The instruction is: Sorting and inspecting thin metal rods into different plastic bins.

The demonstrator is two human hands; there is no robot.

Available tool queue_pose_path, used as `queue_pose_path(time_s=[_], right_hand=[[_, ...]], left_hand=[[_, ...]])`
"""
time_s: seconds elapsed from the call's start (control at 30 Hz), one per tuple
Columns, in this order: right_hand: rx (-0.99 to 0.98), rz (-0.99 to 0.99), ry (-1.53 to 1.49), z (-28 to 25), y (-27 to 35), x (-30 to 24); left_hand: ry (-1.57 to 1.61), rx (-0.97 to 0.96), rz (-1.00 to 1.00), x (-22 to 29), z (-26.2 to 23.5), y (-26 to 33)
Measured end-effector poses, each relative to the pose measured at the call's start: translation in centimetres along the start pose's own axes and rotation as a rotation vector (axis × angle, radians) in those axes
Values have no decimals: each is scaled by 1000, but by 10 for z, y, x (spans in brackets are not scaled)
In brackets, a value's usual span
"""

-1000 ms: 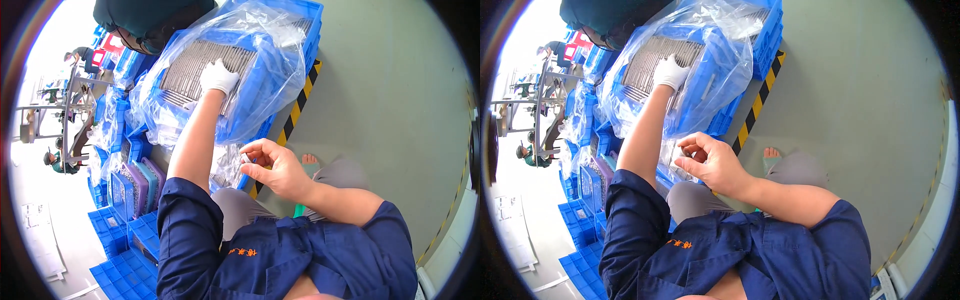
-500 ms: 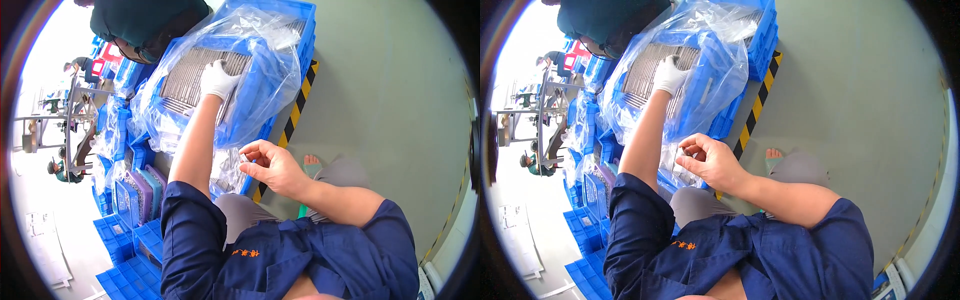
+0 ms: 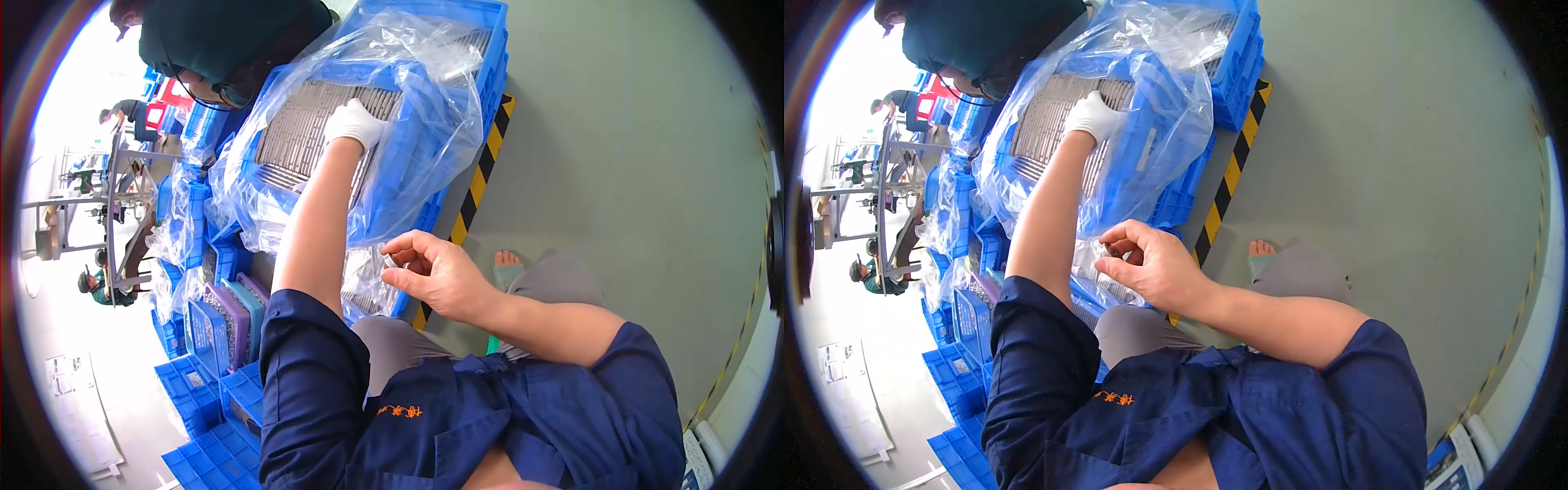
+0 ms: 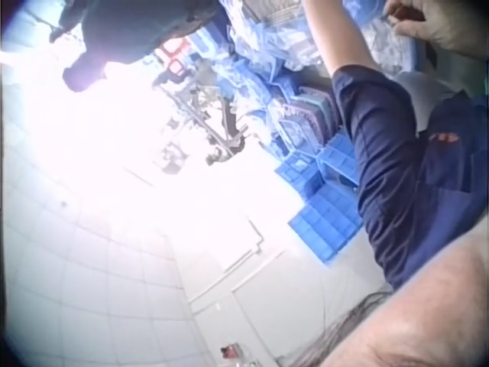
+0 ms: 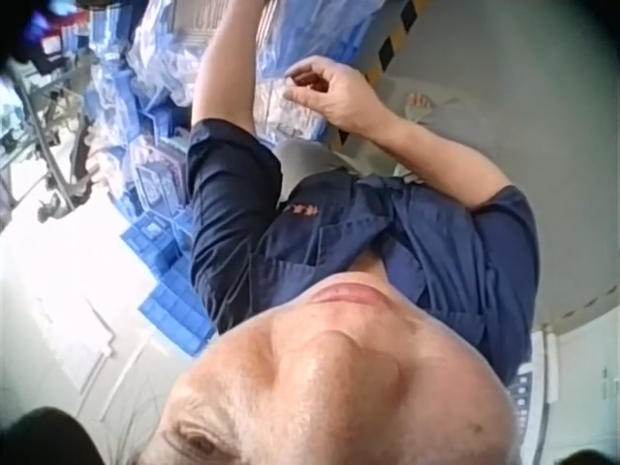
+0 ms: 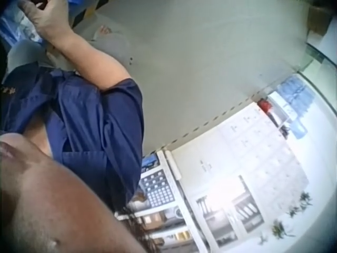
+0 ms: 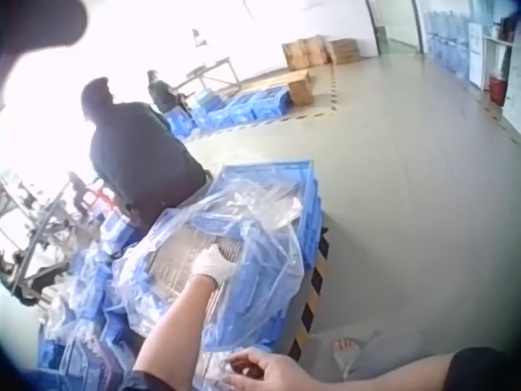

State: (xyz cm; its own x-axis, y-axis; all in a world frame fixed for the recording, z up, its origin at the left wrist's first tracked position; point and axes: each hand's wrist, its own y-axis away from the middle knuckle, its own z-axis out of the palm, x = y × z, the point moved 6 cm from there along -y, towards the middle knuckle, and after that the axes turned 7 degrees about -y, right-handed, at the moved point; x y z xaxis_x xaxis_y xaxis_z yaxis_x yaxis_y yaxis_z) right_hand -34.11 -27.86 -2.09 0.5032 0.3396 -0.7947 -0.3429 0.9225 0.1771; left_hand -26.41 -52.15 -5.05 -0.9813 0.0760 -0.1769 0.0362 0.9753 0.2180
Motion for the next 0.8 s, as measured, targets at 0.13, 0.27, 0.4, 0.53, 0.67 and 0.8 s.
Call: queue_pose_path(time_s=[0.13, 0.27, 0.4, 0.53, 0.67, 0.8], right_hand=[[28, -71, -1, 0, -1, 2], [1, -33, -6, 3, -3, 3], [-11, 10, -31, 5, -4, 6], [-6, 21, -14, 3, -5, 9], [-16, 15, -19, 6, -4, 9], [-25, 11, -24, 8, -5, 12]], left_hand=[[40, 10, 20, 0, -2, 1], [47, -12, 13, -3, -4, 1], [73, -8, 15, -5, -3, 1], [85, -7, 12, -3, 1, 0], [80, 30, 23, -8, 1, -2], [186, 34, 9, -8, 14, -6]])
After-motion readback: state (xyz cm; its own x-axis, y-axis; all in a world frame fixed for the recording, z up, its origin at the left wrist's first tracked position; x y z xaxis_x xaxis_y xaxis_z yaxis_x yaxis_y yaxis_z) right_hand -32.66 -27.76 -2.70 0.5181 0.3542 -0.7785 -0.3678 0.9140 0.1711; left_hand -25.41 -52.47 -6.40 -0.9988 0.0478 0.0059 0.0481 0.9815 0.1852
